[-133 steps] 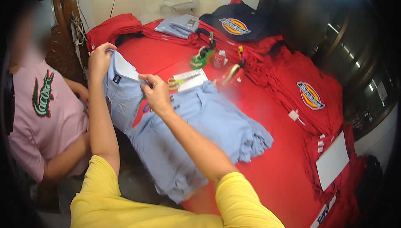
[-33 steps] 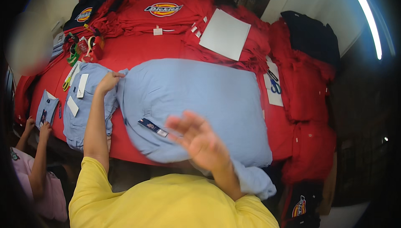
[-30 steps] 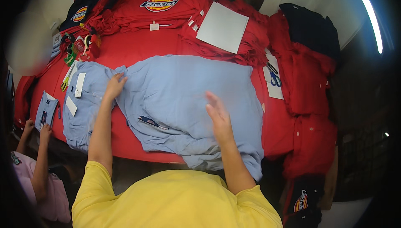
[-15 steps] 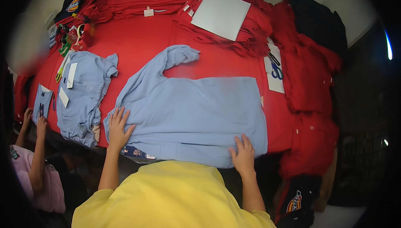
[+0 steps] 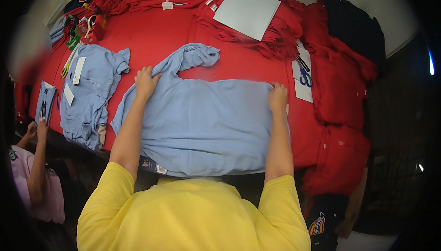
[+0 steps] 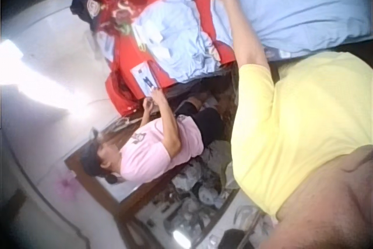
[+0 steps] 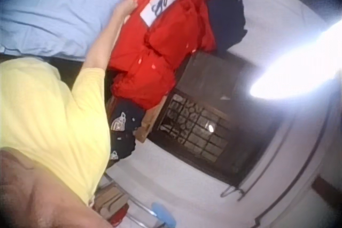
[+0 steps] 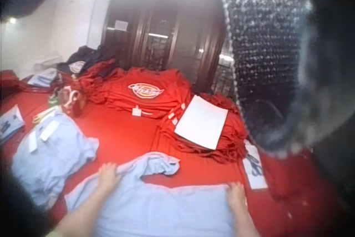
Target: The person folds light blue shirts on a red table using a cardboard template to ensure uniform size. They smooth the fabric, fold the sleeves and body, and stack the finished shirts. Another person in a pink shirt is visible in the background handling similar items.
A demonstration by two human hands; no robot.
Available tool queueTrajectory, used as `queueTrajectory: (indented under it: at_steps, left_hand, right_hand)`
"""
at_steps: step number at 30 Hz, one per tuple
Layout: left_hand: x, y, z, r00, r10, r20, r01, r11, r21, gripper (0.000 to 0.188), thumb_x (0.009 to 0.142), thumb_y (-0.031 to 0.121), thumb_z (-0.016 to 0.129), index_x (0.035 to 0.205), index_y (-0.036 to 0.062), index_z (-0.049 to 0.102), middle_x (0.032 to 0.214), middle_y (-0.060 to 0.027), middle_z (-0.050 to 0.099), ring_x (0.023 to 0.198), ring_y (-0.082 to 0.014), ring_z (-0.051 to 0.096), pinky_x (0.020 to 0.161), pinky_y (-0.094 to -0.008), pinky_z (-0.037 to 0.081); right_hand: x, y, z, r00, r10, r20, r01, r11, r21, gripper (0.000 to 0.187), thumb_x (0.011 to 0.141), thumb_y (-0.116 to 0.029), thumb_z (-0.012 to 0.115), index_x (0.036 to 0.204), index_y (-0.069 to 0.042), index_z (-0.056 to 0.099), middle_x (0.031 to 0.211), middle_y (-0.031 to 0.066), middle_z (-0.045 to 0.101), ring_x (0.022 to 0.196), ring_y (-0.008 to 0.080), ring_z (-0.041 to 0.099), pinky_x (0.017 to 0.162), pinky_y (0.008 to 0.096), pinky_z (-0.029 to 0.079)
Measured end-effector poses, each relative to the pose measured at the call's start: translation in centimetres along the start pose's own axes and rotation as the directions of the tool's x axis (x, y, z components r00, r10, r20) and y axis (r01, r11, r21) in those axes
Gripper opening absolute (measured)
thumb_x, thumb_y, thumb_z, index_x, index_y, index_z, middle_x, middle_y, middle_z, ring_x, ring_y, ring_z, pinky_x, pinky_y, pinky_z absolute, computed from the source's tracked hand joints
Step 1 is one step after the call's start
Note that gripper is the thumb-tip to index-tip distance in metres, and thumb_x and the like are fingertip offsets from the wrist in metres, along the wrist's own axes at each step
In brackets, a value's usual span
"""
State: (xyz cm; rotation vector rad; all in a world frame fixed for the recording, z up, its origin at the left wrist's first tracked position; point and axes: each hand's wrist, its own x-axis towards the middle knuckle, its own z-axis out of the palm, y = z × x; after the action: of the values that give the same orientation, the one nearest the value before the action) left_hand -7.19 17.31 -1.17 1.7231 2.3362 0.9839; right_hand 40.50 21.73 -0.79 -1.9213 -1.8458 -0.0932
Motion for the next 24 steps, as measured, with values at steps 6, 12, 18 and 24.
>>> queueTrajectory:
  at_steps: [6, 12, 18, 24]
  left_hand:
    - [1.3, -4.4, -9.0, 0.900, 0.125, -0.418, -0.281, 0.899, -0.336, 0.026, 0.093, 0.017, 0.052, 0.111, -0.0016, 0.054, 0.112, -0.0177, 0.060, 0.105, -0.0288, 0.057, 0.092, -0.0380, 0.042]
    - [1.5, 5.1, -26.2, 0.954, 0.077, -0.289, -0.298, 0.156, -0.942, 0.040, 0.093, 0.018, 0.051, 0.128, -0.0009, 0.050, 0.124, -0.0128, 0.057, 0.111, -0.0208, 0.058, 0.102, -0.0340, 0.041]
    - [14.8, 4.4, -20.0, 0.958, 0.276, 0.082, -0.136, 0.685, -0.716, 0.018, 0.083, 0.003, 0.056, 0.100, 0.0076, 0.055, 0.096, 0.0002, 0.054, 0.089, -0.0078, 0.048, 0.077, -0.0223, 0.039]
    - [28.2, 2.0, -2.9, 0.923, 0.342, 0.178, -0.279, 0.911, -0.303, 0.039, 0.084, 0.005, 0.056, 0.122, 0.0079, 0.053, 0.118, -0.0110, 0.058, 0.114, -0.0203, 0.054, 0.097, -0.0298, 0.040]
  right_hand:
    - [-1.8, -0.3, -16.0, 0.947, -0.107, -0.302, 0.216, 0.910, 0.355, 0.005, 0.084, -0.006, 0.063, 0.088, -0.002, 0.064, 0.106, 0.0098, 0.064, 0.106, 0.0236, 0.054, 0.093, 0.0347, 0.042]
    - [0.5, 0.0, -31.4, 0.864, -0.412, -0.290, 0.359, 0.099, 0.928, 0.017, 0.096, -0.014, 0.055, 0.106, -0.002, 0.050, 0.089, 0.0059, 0.054, 0.080, 0.0120, 0.054, 0.077, 0.0238, 0.046]
    - [11.2, 0.1, -22.5, 0.979, -0.090, 0.185, -0.072, 0.693, 0.718, 0.011, 0.088, -0.012, 0.062, 0.096, -0.004, 0.062, 0.085, -0.0025, 0.058, 0.077, 0.0059, 0.051, 0.072, 0.0208, 0.040]
    - [20.9, 3.5, -5.7, 0.926, 0.073, 0.371, -0.134, 0.981, 0.141, 0.010, 0.081, -0.015, 0.067, 0.081, -0.005, 0.063, 0.083, 0.0052, 0.061, 0.072, 0.0179, 0.056, 0.068, 0.0333, 0.044]
